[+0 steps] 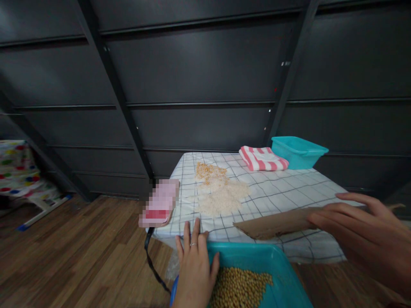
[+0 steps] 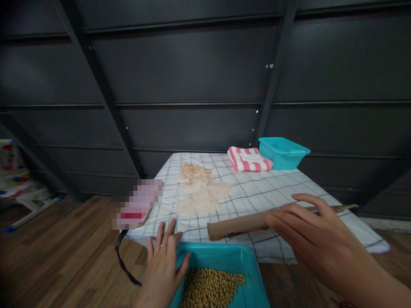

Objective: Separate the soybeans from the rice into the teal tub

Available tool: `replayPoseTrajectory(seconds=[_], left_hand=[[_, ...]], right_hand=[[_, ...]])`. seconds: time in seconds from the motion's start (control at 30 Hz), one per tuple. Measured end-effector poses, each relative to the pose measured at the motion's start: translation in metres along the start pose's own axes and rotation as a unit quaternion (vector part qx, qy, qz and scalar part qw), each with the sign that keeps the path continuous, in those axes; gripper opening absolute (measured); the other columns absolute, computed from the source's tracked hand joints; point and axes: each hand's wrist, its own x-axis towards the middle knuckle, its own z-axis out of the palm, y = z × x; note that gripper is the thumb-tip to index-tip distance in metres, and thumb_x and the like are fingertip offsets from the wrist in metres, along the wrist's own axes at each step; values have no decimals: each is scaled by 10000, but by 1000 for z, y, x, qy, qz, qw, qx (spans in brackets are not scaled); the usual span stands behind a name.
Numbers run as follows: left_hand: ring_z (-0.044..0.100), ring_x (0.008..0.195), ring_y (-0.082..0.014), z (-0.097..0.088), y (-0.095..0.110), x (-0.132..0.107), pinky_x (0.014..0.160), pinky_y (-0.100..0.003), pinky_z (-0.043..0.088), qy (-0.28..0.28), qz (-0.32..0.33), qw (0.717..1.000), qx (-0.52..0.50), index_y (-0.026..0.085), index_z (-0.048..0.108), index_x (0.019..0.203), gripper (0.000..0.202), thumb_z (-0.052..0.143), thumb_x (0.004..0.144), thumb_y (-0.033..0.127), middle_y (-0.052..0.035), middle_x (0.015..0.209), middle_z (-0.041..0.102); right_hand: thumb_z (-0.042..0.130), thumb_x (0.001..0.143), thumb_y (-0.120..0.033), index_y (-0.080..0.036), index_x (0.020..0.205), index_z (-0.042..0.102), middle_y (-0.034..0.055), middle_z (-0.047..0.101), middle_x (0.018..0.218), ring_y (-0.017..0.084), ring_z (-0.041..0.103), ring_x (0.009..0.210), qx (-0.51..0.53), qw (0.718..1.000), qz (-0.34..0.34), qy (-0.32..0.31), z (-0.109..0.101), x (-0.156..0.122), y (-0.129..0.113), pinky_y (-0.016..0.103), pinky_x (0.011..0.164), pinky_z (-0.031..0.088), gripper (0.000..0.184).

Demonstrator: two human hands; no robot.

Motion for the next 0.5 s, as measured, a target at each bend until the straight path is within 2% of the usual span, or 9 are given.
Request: replayPoseTrajectory(seconds=[0.2,0.4,0.5], left_hand=[[221,1260,-401,-1,1,0,907,-670,290,-5,-1,1000,3,154,521,966,247,424,746,211,-175,1344,382],[266,1233,-422,-4,2,3,885,-673,312,-8,1,1000,10,135,543,948,255,423,735,208,-189,1328,399],[261,1237,-421,-4,2,3,886,-674,310,-14,-5,1000,4,130,543,954,261,423,733,203,-193,1323,404]], right_hand=[[306,736,-29,-331,902,556,-27,608,732,197,544,692,28,999,24,0,4,-10,-3,458,875,341,425],[338,782,-65,-304,929,558,-9,597,776,191,542,777,25,997,-33,-70,3,-21,3,430,892,339,357],[346,773,-58,-308,944,546,-14,596,750,187,545,741,22,997,-41,-58,2,-17,4,410,875,346,363]])
